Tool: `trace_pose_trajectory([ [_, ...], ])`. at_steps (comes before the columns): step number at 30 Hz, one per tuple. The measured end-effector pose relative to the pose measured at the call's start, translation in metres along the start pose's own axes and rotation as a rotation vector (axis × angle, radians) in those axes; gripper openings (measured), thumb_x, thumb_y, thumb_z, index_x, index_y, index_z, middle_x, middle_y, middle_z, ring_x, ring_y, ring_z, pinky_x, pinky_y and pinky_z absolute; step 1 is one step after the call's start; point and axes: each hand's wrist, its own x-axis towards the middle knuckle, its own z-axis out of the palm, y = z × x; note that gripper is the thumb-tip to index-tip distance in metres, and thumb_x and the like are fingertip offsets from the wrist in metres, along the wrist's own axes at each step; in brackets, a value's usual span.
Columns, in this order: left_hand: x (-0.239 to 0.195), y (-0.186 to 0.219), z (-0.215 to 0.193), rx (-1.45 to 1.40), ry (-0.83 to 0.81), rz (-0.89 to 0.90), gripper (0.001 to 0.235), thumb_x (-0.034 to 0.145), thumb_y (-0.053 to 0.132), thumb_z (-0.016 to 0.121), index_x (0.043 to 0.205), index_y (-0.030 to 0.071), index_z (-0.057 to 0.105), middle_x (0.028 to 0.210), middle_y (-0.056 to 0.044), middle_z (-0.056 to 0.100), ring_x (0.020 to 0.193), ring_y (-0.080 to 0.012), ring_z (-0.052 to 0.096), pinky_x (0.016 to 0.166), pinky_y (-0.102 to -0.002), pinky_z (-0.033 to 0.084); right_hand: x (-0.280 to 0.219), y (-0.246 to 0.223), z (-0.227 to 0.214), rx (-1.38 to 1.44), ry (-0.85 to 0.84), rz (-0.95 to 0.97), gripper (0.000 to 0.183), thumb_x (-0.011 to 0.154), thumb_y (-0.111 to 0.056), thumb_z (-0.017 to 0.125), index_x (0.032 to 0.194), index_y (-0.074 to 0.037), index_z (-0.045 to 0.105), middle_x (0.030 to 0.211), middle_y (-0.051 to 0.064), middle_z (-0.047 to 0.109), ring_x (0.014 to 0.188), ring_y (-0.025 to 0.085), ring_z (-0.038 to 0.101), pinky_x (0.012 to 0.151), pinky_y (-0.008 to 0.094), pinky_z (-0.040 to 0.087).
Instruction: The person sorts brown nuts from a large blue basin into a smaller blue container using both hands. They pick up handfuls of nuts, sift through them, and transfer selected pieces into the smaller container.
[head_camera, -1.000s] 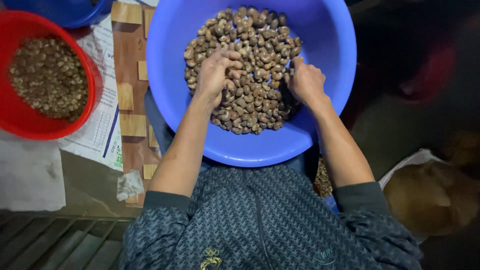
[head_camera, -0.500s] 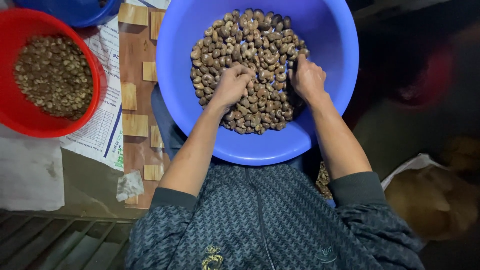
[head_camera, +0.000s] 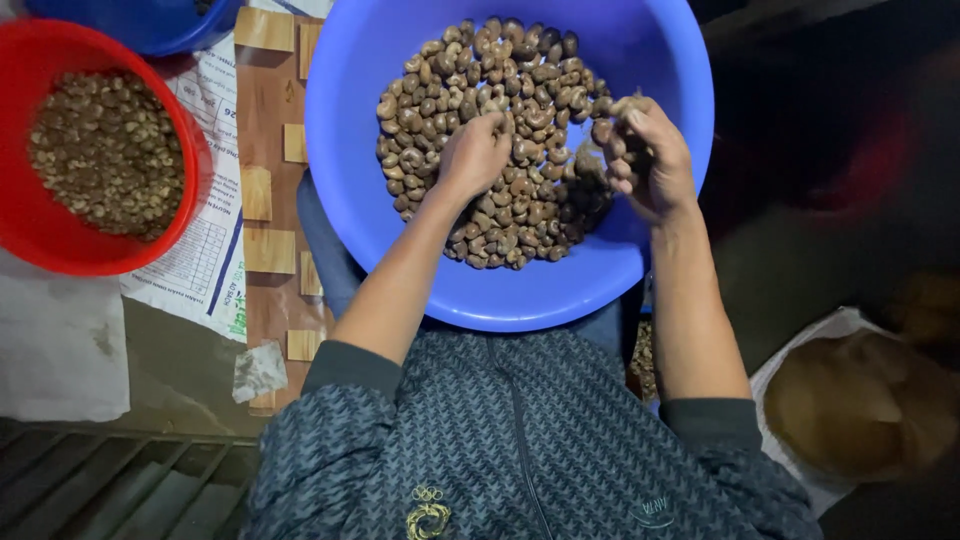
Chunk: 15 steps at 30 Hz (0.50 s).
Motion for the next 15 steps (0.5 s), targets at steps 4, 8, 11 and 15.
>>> trace_pose_trajectory([
  [4, 0.02, -0.003, 0.02, 0.122, 0.033, 0.07, 0.048, 0.09, 0.002, 0.061, 0.138, 0.005, 0.062, 0.055, 0.0, 0.055, 0.048, -0.0188, 0.052, 0.055, -0.041, 0.052, -0.018, -0.004, -0.016, 0.138, -0.07, -0.058, 0.031, 0.095, -0.02, 0.061, 0.122, -0.005, 0.058, 0.084, 0.009, 0.062, 0.056, 0.011, 0.054, 0.038, 0.019, 0.038],
  [8, 0.026, 0.001, 0.029, 0.25, 0.15, 0.199, 0.011, 0.088, 0.005, 0.068, 0.099, 0.005, 0.067, 0.058, -0.006, 0.058, 0.051, -0.0268, 0.057, 0.059, -0.053, 0.053, -0.029, -0.017, -0.019, 0.186, -0.069, -0.125, 0.034, 0.105, -0.039, 0.054, 0.107, -0.006, 0.064, 0.095, 0.012, 0.067, 0.061, 0.013, 0.056, 0.039, 0.018, 0.038],
  [11, 0.034, -0.001, 0.044, 0.227, 0.225, 0.247, 0.007, 0.087, -0.001, 0.066, 0.092, 0.005, 0.066, 0.055, -0.002, 0.053, 0.048, -0.022, 0.05, 0.052, -0.046, 0.051, -0.028, -0.023, -0.017, 0.089, 0.036, -0.136, 0.038, 0.102, -0.043, 0.058, 0.09, -0.007, 0.065, 0.092, 0.009, 0.066, 0.058, 0.011, 0.057, 0.037, 0.017, 0.038],
  [15, 0.004, 0.029, 0.032, 0.214, -0.035, 0.358, 0.047, 0.097, 0.015, 0.071, 0.142, 0.017, 0.06, 0.066, -0.001, 0.063, 0.045, -0.0115, 0.048, 0.038, -0.023, 0.045, -0.027, -0.025, -0.012, -0.056, 0.269, -0.092, 0.026, 0.098, -0.027, 0.07, 0.087, -0.004, 0.067, 0.083, 0.007, 0.067, 0.06, 0.01, 0.062, 0.036, 0.015, 0.04],
])
